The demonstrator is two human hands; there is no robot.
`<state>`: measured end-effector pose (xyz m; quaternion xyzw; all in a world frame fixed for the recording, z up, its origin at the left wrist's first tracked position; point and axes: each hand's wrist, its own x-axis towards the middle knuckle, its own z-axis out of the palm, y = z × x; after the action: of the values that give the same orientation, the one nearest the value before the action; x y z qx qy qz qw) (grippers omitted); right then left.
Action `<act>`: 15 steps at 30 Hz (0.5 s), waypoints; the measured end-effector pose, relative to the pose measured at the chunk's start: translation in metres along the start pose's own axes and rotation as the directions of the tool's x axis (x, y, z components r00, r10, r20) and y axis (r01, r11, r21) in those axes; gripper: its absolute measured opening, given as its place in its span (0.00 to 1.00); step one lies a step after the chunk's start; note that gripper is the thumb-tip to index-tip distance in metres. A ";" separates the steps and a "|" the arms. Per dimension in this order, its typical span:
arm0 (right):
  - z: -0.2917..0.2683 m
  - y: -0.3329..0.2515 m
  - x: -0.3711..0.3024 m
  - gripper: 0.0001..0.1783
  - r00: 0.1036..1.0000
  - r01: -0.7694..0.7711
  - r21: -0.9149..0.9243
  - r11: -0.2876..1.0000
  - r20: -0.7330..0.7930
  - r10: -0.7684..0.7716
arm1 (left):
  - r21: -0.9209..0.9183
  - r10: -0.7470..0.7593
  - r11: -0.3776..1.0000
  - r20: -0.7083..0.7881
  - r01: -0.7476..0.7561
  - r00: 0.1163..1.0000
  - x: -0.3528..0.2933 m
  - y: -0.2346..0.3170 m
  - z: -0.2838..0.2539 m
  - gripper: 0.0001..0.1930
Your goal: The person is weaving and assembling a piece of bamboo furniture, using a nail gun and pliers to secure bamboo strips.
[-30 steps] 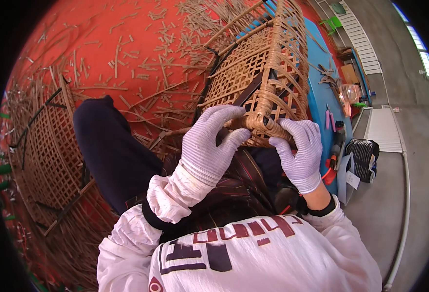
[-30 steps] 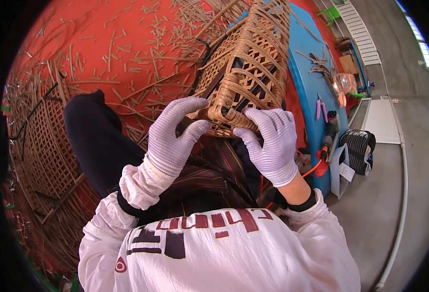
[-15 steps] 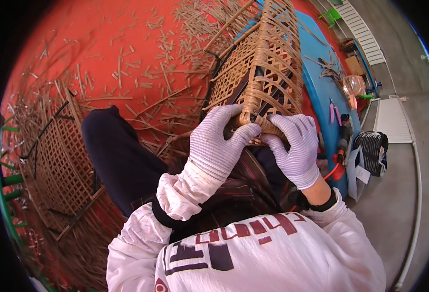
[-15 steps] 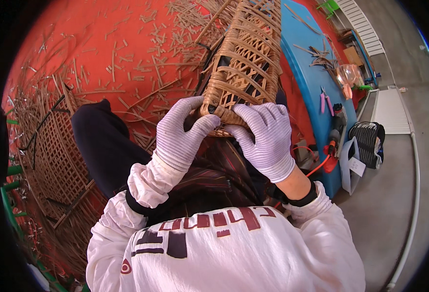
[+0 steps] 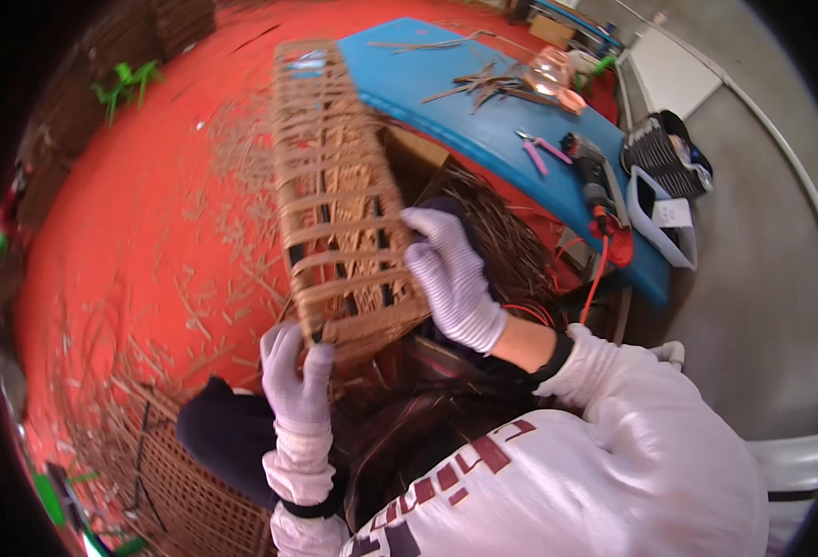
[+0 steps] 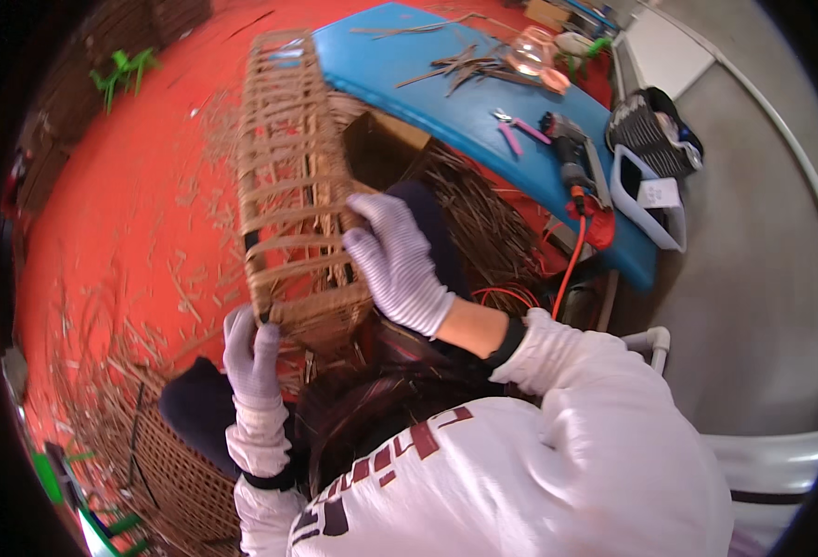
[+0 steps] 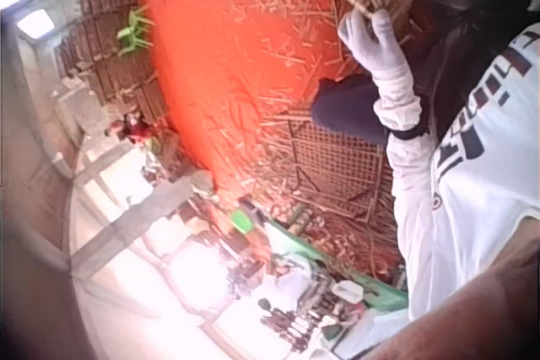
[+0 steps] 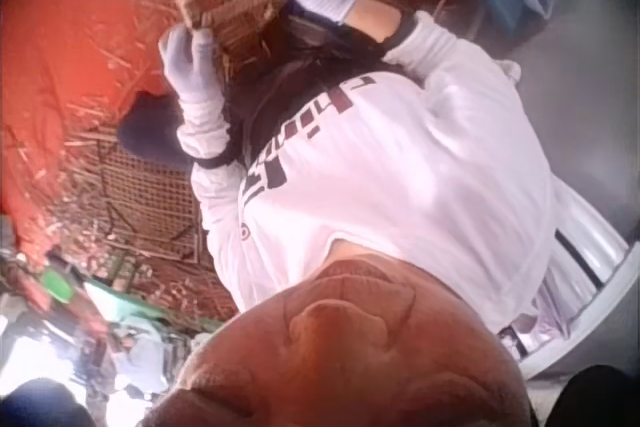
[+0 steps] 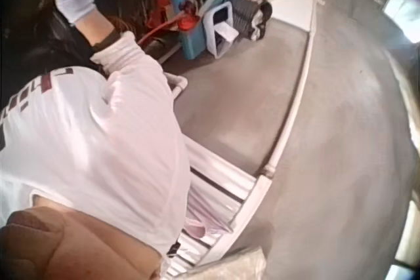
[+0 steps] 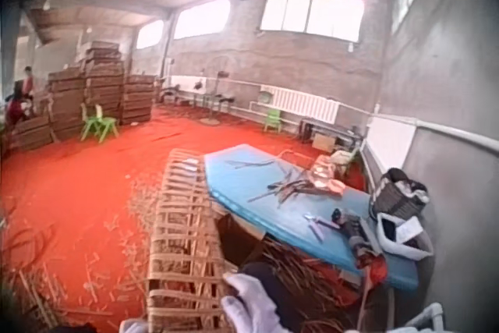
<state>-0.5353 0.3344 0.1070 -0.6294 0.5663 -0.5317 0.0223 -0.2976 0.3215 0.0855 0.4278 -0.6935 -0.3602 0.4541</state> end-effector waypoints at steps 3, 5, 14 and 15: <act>0.012 0.001 -0.004 0.19 1.000 0.007 0.031 1.000 -0.008 -0.007 | 0.084 -0.028 0.996 -0.006 0.028 1.000 -0.008 0.001 -0.005 0.17; 0.022 -0.010 -0.004 0.19 1.000 -0.009 0.053 0.999 0.021 0.008 | 0.081 -0.076 0.994 -0.043 0.079 0.996 -0.022 -0.002 -0.017 0.20; 0.053 -0.028 0.000 0.14 0.993 0.029 0.301 0.953 0.098 -0.061 | -0.060 -0.143 0.989 -0.226 0.133 0.963 -0.094 -0.017 -0.030 0.38; 0.055 -0.026 0.001 0.13 0.991 0.039 0.317 0.947 0.108 -0.077 | -0.063 -0.142 0.989 -0.210 0.132 0.967 -0.100 -0.021 -0.029 0.38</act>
<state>-0.4792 0.3115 0.1001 -0.6647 0.4532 -0.5772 0.1402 -0.2428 0.4027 0.0441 0.4997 -0.6005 -0.3596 0.5103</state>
